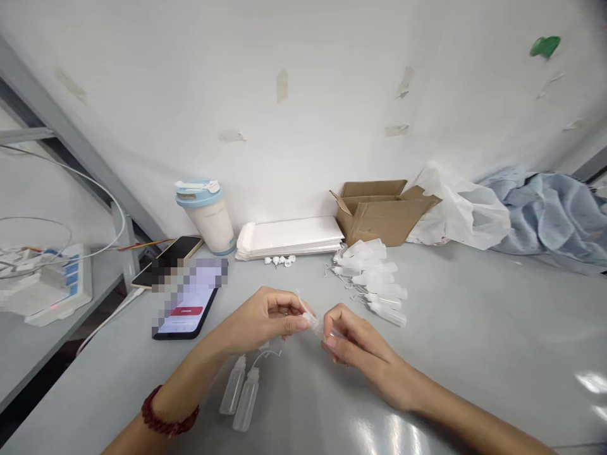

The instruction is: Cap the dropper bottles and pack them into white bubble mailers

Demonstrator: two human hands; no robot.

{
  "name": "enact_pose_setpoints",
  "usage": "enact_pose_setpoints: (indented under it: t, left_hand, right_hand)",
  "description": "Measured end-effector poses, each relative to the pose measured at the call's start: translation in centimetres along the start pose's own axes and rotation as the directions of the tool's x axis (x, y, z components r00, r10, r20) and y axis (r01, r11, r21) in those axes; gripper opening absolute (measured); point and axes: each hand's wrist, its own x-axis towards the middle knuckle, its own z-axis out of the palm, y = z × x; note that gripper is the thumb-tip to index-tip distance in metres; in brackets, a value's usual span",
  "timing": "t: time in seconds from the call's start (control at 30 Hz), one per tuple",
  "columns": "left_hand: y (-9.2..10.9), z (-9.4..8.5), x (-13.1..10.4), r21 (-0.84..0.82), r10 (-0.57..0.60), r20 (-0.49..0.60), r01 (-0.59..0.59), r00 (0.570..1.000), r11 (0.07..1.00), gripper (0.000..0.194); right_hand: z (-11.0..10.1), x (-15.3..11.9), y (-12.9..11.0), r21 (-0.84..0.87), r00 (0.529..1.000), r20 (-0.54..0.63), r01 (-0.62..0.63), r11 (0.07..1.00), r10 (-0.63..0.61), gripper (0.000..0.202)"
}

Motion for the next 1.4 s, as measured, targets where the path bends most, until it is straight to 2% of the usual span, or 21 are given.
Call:
enact_pose_setpoints:
  t: [0.1,0.3,0.47,0.53,0.7,0.77,0.83,1.0,1.07,1.13,1.2,1.3,1.4]
  left_hand:
    - [0.2,0.4,0.1,0.031,-0.037,0.01,0.037,0.999,0.999,0.02]
    - [0.2,1.1,0.0,0.051,-0.074,0.059,0.071,0.996,0.996,0.018]
    - [0.1,1.8,0.1,0.113,-0.022,-0.128,0.036,0.992,0.993,0.013]
    - [0.1,2.0,0.2,0.106,-0.013,-0.157,0.03,0.987,0.994,0.015]
    - [0.0,2.0,0.4,-0.019,-0.098,0.025,0.098,0.995,0.995,0.034]
    - [0.0,2.0,0.4,-0.047,-0.115,0.064,0.118,0.991,0.992,0.037]
    - [0.0,2.1,0.2,-0.024,-0.094,0.043,0.095,0.995,0.995,0.033]
    - [0.3,2.4,-0.1,0.154,0.056,-0.136,-0.034,0.989,0.987,0.012]
    - [0.3,2.3,-0.1,0.152,0.047,-0.128,-0.027,0.991,0.988,0.014]
    - [0.2,2.2,0.0,0.126,0.011,-0.068,-0.002,0.998,0.992,0.019]
    - [0.1,2.2,0.0,0.122,-0.019,-0.018,0.021,1.0,0.992,0.033]
    - [-0.1,2.3,0.0,0.148,-0.062,-0.031,0.066,0.998,0.987,0.05]
    - [0.2,2.5,-0.2,0.183,-0.056,-0.051,0.065,0.997,0.981,0.046]
  right_hand:
    - [-0.3,0.1,-0.1,0.129,0.999,0.024,-0.05,0.99,0.047,0.014]
    - [-0.7,0.5,0.1,0.266,0.985,0.072,-0.169,0.949,0.155,0.014]
    - [-1.0,1.0,0.4,0.368,0.971,0.067,-0.237,0.899,0.228,0.02]
    - [-1.1,1.2,0.5,0.396,0.967,0.069,-0.253,0.882,0.247,0.022]
    - [-1.0,1.1,0.5,0.391,0.98,0.036,-0.193,0.9,0.194,0.026]
    - [-0.9,1.0,0.5,0.379,0.985,0.02,-0.165,0.91,0.17,0.025]
    - [-0.9,1.0,0.4,0.382,0.986,0.012,-0.157,0.911,0.165,0.024]
    - [-0.9,1.1,0.5,0.45,0.975,0.038,-0.213,0.867,0.22,0.026]
    - [-0.9,1.1,0.6,0.46,0.974,0.044,-0.219,0.861,0.224,0.027]
    - [-0.9,1.1,0.4,0.456,0.976,0.041,-0.208,0.865,0.214,0.028]
    - [-0.9,1.0,0.2,0.443,0.98,0.033,-0.19,0.876,0.196,0.028]
    - [-0.8,0.8,-0.2,0.414,0.983,0.028,-0.175,0.893,0.18,0.027]
    - [-0.7,0.7,-0.2,0.404,0.982,0.038,-0.182,0.896,0.183,0.026]
